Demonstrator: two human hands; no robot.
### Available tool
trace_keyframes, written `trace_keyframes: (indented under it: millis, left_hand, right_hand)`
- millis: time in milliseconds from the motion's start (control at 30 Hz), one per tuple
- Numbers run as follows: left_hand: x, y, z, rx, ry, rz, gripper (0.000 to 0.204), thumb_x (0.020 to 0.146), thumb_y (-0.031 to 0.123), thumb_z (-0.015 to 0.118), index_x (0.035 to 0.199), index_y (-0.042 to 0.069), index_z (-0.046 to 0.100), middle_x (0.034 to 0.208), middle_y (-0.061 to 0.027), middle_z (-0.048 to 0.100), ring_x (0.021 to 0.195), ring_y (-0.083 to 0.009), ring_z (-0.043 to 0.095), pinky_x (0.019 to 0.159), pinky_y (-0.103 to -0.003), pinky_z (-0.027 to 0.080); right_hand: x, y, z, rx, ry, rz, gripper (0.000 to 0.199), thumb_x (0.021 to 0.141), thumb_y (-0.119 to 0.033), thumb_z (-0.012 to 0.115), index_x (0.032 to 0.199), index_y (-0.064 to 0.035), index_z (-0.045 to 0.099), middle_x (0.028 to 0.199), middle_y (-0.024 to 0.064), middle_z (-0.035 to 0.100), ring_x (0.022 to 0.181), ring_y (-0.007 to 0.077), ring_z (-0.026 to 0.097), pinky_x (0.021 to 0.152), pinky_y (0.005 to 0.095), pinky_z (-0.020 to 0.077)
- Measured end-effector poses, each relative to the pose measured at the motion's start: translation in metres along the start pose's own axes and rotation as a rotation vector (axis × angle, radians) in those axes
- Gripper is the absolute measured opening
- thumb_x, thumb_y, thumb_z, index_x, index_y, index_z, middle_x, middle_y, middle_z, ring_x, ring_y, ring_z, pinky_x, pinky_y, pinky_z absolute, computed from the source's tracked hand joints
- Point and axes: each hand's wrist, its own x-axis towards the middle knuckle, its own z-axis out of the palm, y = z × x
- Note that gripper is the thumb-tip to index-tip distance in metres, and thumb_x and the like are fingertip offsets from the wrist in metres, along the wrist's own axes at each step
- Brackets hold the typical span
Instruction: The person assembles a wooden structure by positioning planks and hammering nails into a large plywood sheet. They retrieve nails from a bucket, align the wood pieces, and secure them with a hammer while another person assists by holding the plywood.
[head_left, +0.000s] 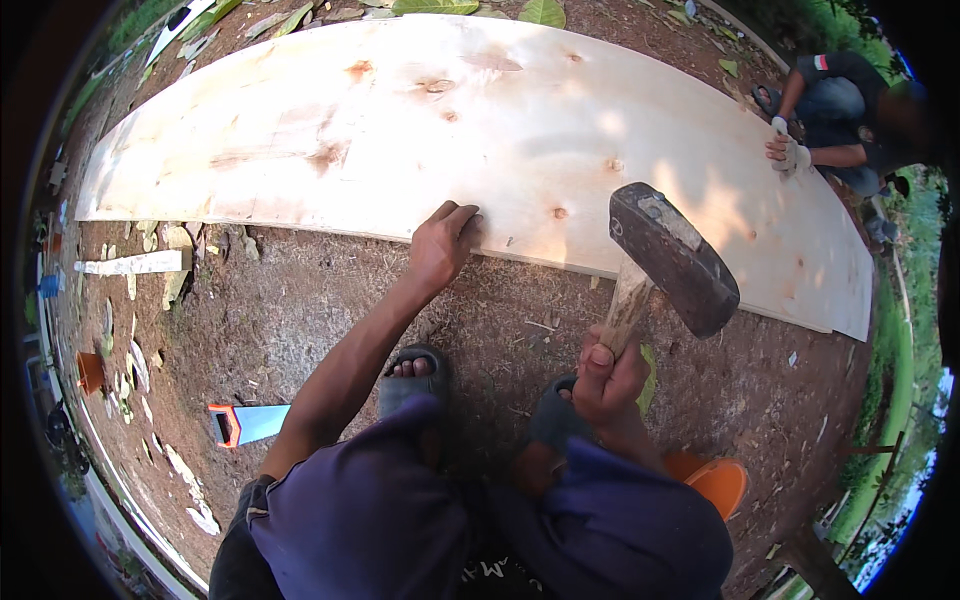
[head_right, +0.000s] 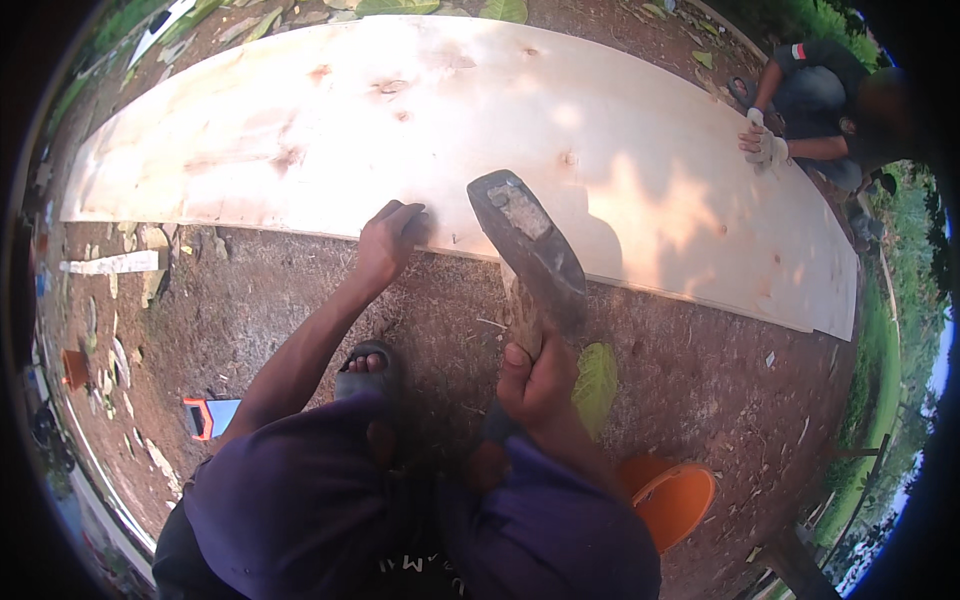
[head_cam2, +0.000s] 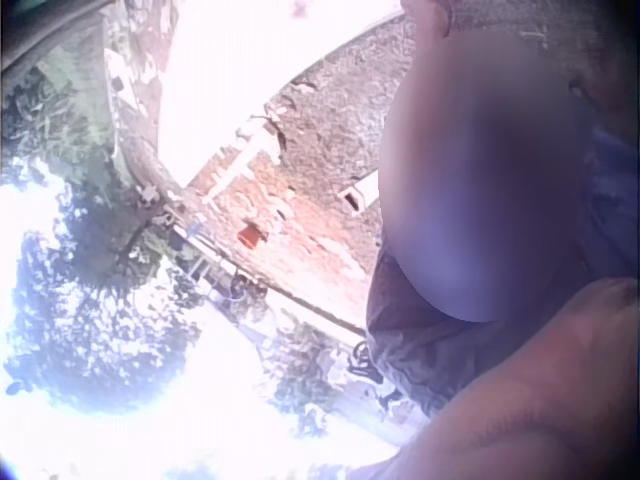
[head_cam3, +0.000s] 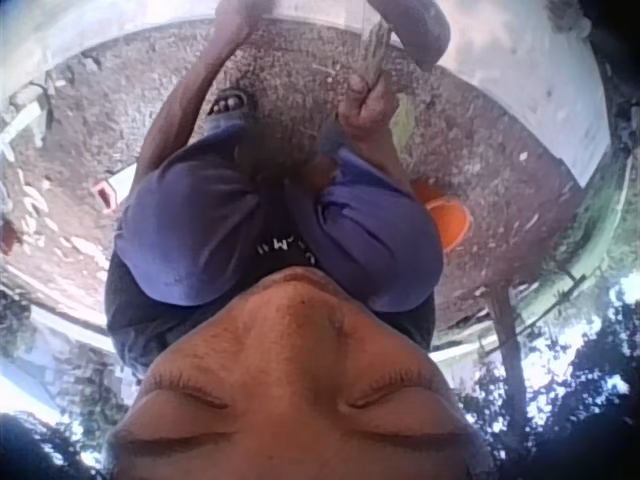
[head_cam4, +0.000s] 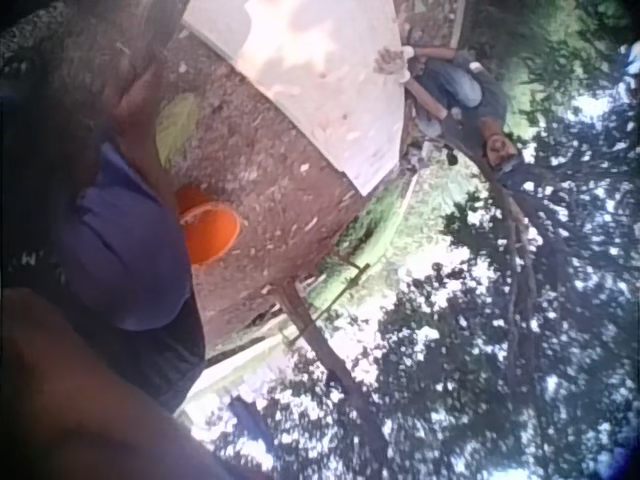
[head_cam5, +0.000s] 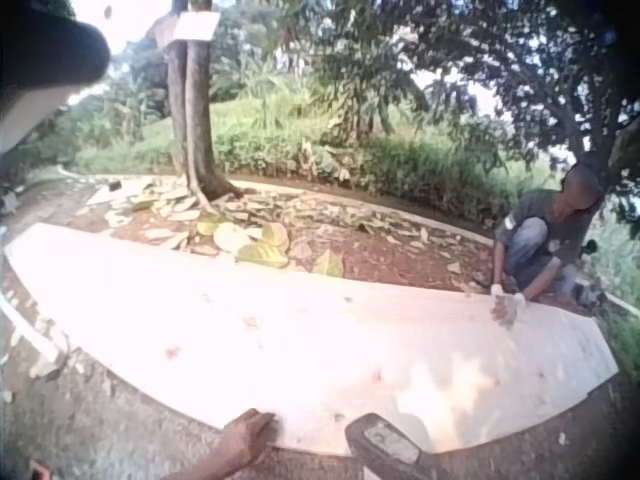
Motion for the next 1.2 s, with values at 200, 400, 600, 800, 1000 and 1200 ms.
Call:
trace_keyframes:
  millis: [200,400,600,800,1000,1200]
  left_hand:
    - [-0.001,-0.028,0.006,0.118,0.041,0.157,0.010,0.089,0.013,0.069,0.098,0.010,0.069,0.087,-0.0107,0.065,0.075,-0.0319,0.068,0.062,-0.042,0.056]
    - [-0.002,-0.028,0.008,0.121,0.078,0.205,0.008,0.088,0.011,0.069,0.095,0.009,0.065,0.084,-0.0093,0.063,0.071,-0.0308,0.066,0.059,-0.042,0.055]
    - [-0.002,-0.026,0.008,0.141,0.049,0.191,0.007,0.088,0.008,0.068,0.094,0.008,0.065,0.084,-0.0098,0.063,0.072,-0.0314,0.067,0.061,-0.042,0.056]
    - [-0.003,-0.022,0.002,0.096,0.067,0.170,0.008,0.087,0.006,0.068,0.095,0.007,0.066,0.086,-0.0111,0.065,0.075,-0.0330,0.068,0.062,-0.042,0.056]
    - [-0.003,-0.027,0.009,0.094,0.019,0.146,0.009,0.087,0.006,0.067,0.096,0.006,0.066,0.087,-0.0126,0.065,0.076,-0.0330,0.069,0.063,-0.041,0.057]
    - [-0.003,-0.027,0.001,0.075,0.056,0.163,0.011,0.087,0.006,0.066,0.098,0.006,0.065,0.088,-0.0134,0.065,0.075,-0.0342,0.068,0.062,-0.042,0.055]
  right_hand:
    - [-0.008,0.064,0.028,-0.412,-0.401,0.212,0.038,0.104,-0.037,0.055,0.096,0.0000,0.054,0.064,0.0170,0.059,0.055,0.0372,0.062,0.053,0.0433,0.0486]
    - [0.010,-0.012,-0.010,0.139,-0.078,0.063,0.033,0.104,-0.032,0.054,0.098,0.0003,0.057,0.071,0.0259,0.063,0.066,0.0480,0.066,0.059,0.0546,0.0524]
    - [-0.010,0.069,0.031,-0.398,-0.331,0.154,0.034,0.104,-0.033,0.056,0.094,-0.0001,0.054,0.062,0.0171,0.057,0.053,0.0362,0.061,0.052,0.0437,0.0484]
    - [0.009,-0.005,-0.005,0.191,-0.103,-0.009,0.034,0.104,-0.031,0.056,0.092,0.0007,0.054,0.067,0.0227,0.062,0.062,0.0458,0.065,0.056,0.0502,0.0498]
    - [-0.015,0.074,0.030,-0.311,-0.289,0.227,0.033,0.103,-0.030,0.058,0.094,0.0011,0.057,0.071,0.0227,0.061,0.061,0.0441,0.062,0.055,0.0486,0.0496]
    - [0.001,0.012,0.004,0.245,-0.005,0.013,0.035,0.103,-0.034,0.058,0.100,0.0004,0.052,0.066,0.0184,0.058,0.056,0.0378,0.058,0.052,0.0452,0.0493]
